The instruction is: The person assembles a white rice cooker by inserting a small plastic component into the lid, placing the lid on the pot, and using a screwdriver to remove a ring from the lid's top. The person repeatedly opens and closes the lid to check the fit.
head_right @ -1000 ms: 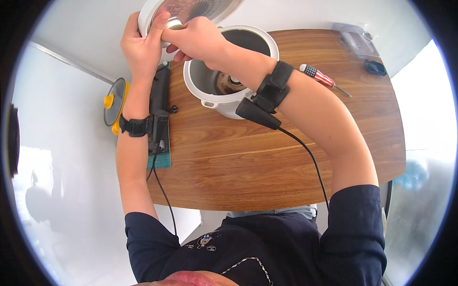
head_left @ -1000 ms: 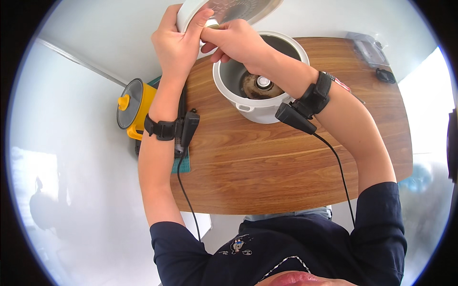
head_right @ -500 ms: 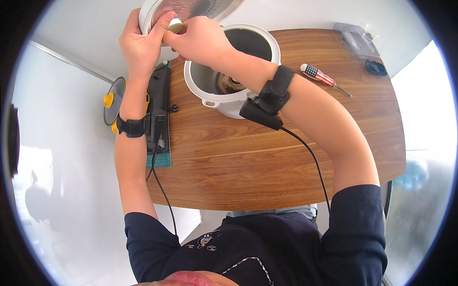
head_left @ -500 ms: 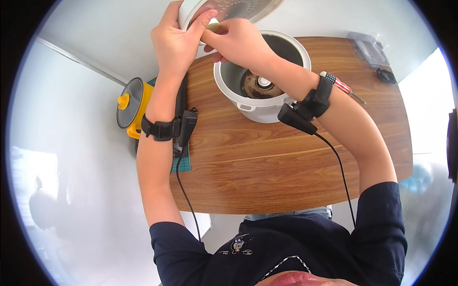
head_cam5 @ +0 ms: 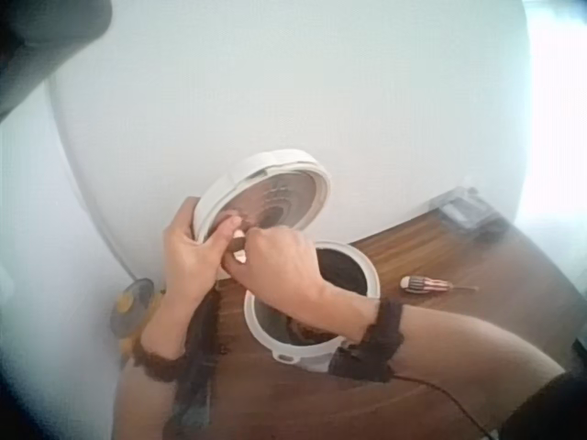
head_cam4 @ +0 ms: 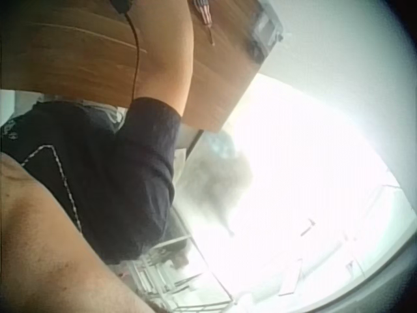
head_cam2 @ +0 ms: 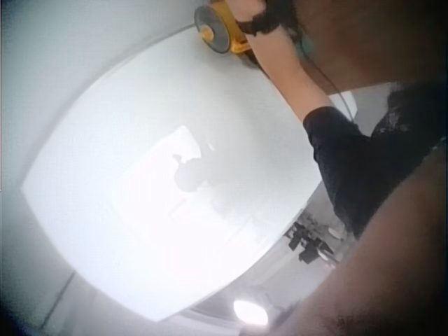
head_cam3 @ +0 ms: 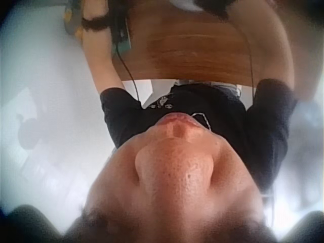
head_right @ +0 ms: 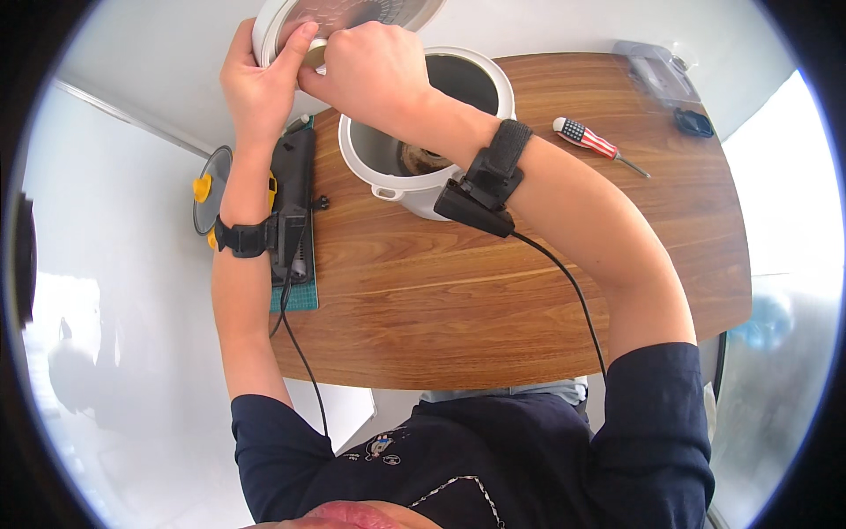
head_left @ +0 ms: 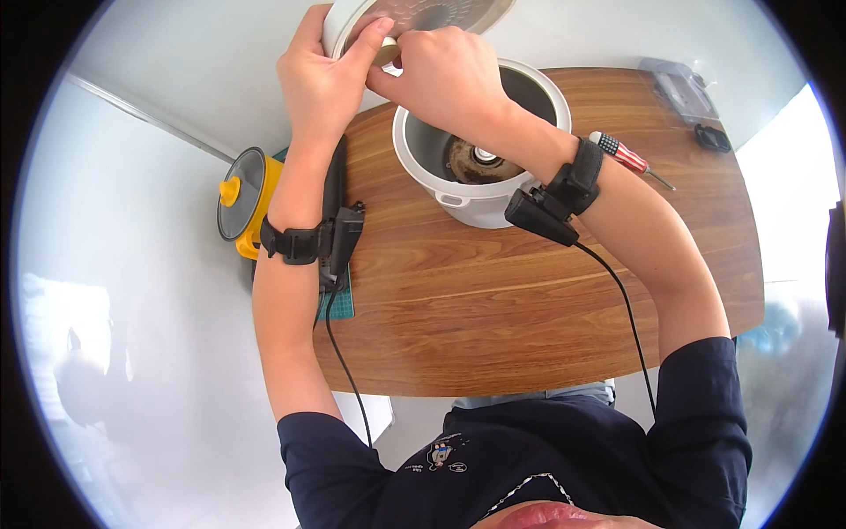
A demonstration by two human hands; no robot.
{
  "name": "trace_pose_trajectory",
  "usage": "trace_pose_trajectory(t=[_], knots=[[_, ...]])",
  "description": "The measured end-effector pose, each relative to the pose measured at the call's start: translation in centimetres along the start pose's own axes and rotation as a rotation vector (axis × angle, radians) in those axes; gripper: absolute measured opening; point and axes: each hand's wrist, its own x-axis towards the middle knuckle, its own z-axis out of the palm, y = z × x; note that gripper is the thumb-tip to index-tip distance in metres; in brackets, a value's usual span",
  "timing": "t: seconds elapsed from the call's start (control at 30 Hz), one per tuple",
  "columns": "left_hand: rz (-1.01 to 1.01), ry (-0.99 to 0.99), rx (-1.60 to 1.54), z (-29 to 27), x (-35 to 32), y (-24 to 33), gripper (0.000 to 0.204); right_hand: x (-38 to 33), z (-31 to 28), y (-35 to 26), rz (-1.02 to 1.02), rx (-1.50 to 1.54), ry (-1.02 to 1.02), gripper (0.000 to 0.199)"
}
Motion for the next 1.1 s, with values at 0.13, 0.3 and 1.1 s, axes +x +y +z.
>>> trace_pose_trajectory(t=[0.13,0.3,1.1], knots=[[-0.013,-0.008,-0.007,-0.3,-0.2,0.2,0.03,0.2,-0.7,0.0,0.262,0.441,-0.258,0.048],[-0.033,-0.028,-0.034,0.0,0.1,0.7,0.031,0.3,-0.2,0.1,0.423,0.794,-0.294,0.054],[-0.009,-0.032,-0.048,0.1,-0.2,0.5,0.028,0.0,-1.1,-0.2,0.079,0.06,-0.054,0.045]])
